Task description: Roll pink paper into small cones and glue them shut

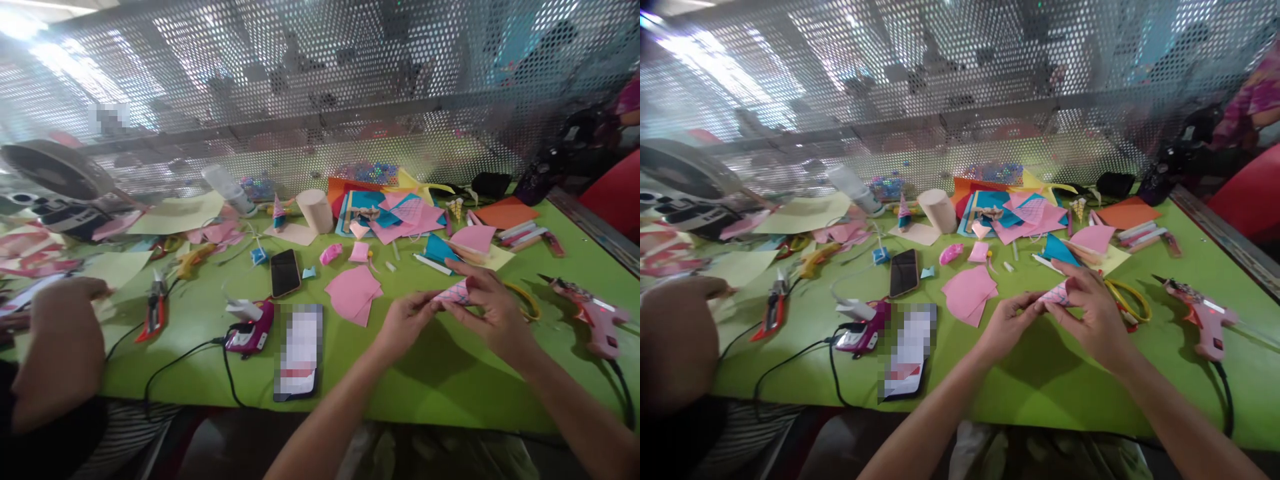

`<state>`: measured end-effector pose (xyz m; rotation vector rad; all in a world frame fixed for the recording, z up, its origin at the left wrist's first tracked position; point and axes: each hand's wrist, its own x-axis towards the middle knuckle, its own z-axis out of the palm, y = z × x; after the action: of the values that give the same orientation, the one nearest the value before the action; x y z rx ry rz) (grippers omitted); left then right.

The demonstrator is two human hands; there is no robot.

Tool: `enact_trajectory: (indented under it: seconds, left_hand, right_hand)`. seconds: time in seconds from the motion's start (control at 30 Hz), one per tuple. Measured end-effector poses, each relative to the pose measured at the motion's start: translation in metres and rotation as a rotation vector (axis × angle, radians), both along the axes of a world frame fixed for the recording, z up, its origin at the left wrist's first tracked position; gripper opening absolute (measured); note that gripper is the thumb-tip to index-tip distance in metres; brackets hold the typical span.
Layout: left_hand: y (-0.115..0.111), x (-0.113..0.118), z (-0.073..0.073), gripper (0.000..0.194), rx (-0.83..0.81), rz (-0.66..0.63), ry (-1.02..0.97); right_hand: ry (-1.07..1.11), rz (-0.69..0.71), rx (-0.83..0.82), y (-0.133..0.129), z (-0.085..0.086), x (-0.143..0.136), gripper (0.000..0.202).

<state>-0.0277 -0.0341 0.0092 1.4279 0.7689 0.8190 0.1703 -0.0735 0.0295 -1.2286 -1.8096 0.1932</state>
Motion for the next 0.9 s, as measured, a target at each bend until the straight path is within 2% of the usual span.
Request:
enact_trajectory:
  seconds: [0.2,0.37,0.47,0.57,0.63,0.73,0.83,0.9]
  left_hand:
    - [0.002,0.001,-0.004,0.056,-0.05,0.014,-0.035]
    - [0.002,0.0,-0.004,0.049,-0.04,-0.011,-0.016]
    - [0.0,-0.001,-0.002,0.049,0.124,-0.026,0.091]
    - [-0.003,0.001,-0.003,0.062,0.405,-0.011,0.318]
    - [-0.005,0.002,-0.006,0.062,0.522,-0.013,0.451]
    - [-0.007,0.004,-0.012,0.044,0.575,0.002,0.532]
    - [-0.006,0.004,-0.018,0.017,0.549,0.049,0.475]
    - [-0.004,0.005,-0.02,0.011,0.495,0.09,0.412]
  right_hand:
    - [-0.024,0.014,-0.004,-0.001,-0.002,0.0,0.008]
    - [-0.083,-0.005,0.012,0.0,-0.002,0.0,0.008]
    - [-0.127,-0.029,0.033,0.0,-0.001,-0.001,0.001]
    - [-0.198,-0.049,0.045,-0.001,0.0,-0.005,0.006]
    - [-0.244,-0.045,0.031,-0.002,-0.001,-0.008,0.008]
    - [-0.294,-0.01,0.046,-0.005,-0.002,-0.013,0.012]
    - [-0.288,0.029,0.09,-0.008,-0.003,-0.013,0.013]
    - [-0.249,0.044,0.088,-0.01,-0.001,-0.01,0.019]
